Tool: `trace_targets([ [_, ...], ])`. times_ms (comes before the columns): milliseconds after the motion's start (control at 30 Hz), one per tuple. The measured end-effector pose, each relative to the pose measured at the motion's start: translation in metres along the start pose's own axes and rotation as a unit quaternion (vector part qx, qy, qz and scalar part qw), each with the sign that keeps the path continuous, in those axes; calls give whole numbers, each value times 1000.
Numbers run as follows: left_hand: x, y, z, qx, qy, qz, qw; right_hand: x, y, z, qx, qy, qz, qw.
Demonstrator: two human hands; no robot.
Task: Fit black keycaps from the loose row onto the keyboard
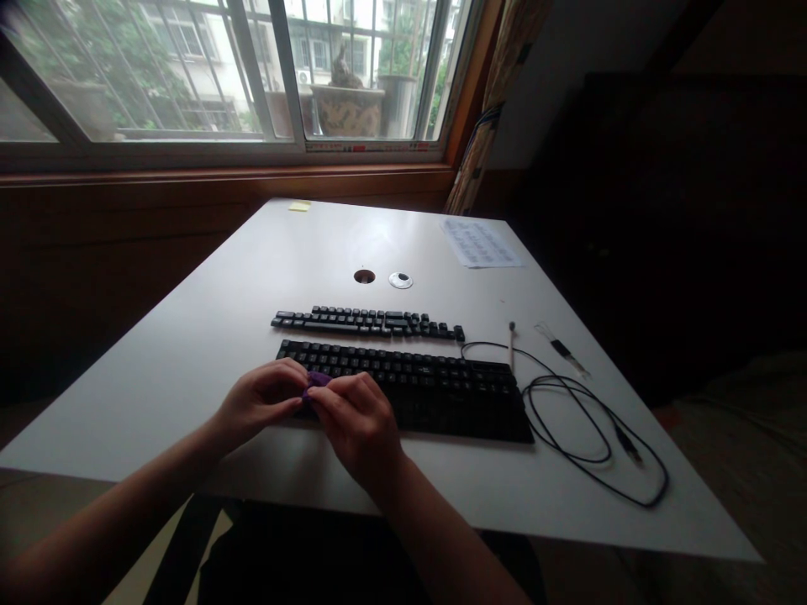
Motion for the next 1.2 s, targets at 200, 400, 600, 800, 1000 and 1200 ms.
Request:
trace_targets([
  [200, 6, 1, 1, 14, 54, 1, 998, 1, 0, -2, 38, -27, -31, 998],
  [400, 10, 3, 1, 30, 79, 8, 996, 5, 5, -4, -2, 24, -16, 1000],
  [600, 11, 3, 0, 32, 83, 28, 996, 15, 7, -2, -18, 54, -38, 998],
  [800, 27, 2, 0, 15, 88, 50, 995, 44, 15, -7, -26, 76, -108, 991],
  [1000, 51, 5, 0, 0, 42, 244, 969, 99, 38, -26, -58, 101, -239, 964],
  [1200, 43, -6, -2, -47, 4, 388, 920, 143, 68, -51, -103, 131, -322, 932],
])
Point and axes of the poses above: each hand's wrist, its own z-axis towards the middle knuckle, its own x-axis out of the back of the hand, y = z × x, the point moved 1 cm from there along z, towards the middle knuckle, and after that the axes turned 1 degree about -z, right-handed, at the moved point
